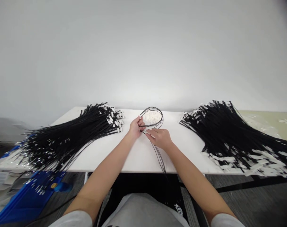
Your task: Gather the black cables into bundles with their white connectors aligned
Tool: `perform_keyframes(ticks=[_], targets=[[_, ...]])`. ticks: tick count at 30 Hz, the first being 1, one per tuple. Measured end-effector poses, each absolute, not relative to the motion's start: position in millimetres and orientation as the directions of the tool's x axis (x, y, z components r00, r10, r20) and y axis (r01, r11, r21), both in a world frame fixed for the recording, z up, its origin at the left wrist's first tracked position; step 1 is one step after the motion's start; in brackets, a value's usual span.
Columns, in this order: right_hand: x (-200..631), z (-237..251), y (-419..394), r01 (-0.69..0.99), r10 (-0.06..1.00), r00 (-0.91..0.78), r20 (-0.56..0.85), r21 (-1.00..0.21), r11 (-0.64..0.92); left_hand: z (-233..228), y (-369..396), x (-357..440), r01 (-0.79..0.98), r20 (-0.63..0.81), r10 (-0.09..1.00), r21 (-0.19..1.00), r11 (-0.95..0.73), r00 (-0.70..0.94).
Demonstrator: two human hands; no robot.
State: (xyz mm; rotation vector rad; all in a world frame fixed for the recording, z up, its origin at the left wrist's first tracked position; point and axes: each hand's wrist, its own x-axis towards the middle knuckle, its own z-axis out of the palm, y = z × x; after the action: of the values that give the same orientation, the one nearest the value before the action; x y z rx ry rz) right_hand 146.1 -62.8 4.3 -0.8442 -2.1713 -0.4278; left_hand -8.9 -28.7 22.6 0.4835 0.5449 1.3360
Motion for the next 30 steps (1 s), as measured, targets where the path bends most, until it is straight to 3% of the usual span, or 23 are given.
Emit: perform_keyframes(ticks=[4,10,19,24,30], targets=[[145.4,5.7,-64.1,0.68,0.446,-0.502,0.741,0.019,0.733,26.0,-31.5,-8.7,-0.785,-0.05,0.978,0.588,0.192,0.201],[143.4,7.9,-67.5,0.639,0.457,-0.509,0.73,-0.036,0.769,31.0,-36.0,-8.8,-0.743,-0.096,0.964,0.621,0.251,0.246],[140.6,9.4,-70.3,0.608,0.527,-0.457,0.717,-0.181,0.773,28.4,-37.3,-7.9,-0.69,-0.13,0.95,0.66,0.296,0.282],[141.0,11.1,-70.5,0.577,0.549,-0.442,0.71,-0.243,0.78,29.8,-35.6,-10.1,-0.726,-0.066,0.966,0.647,0.231,0.249],[141.3,8.3,-68.9,0.534,0.505,-0.419,0.755,-0.245,0.809,32.2,-34.3,-10.1,-0.731,-0.03,0.984,0.666,0.15,0.175]])
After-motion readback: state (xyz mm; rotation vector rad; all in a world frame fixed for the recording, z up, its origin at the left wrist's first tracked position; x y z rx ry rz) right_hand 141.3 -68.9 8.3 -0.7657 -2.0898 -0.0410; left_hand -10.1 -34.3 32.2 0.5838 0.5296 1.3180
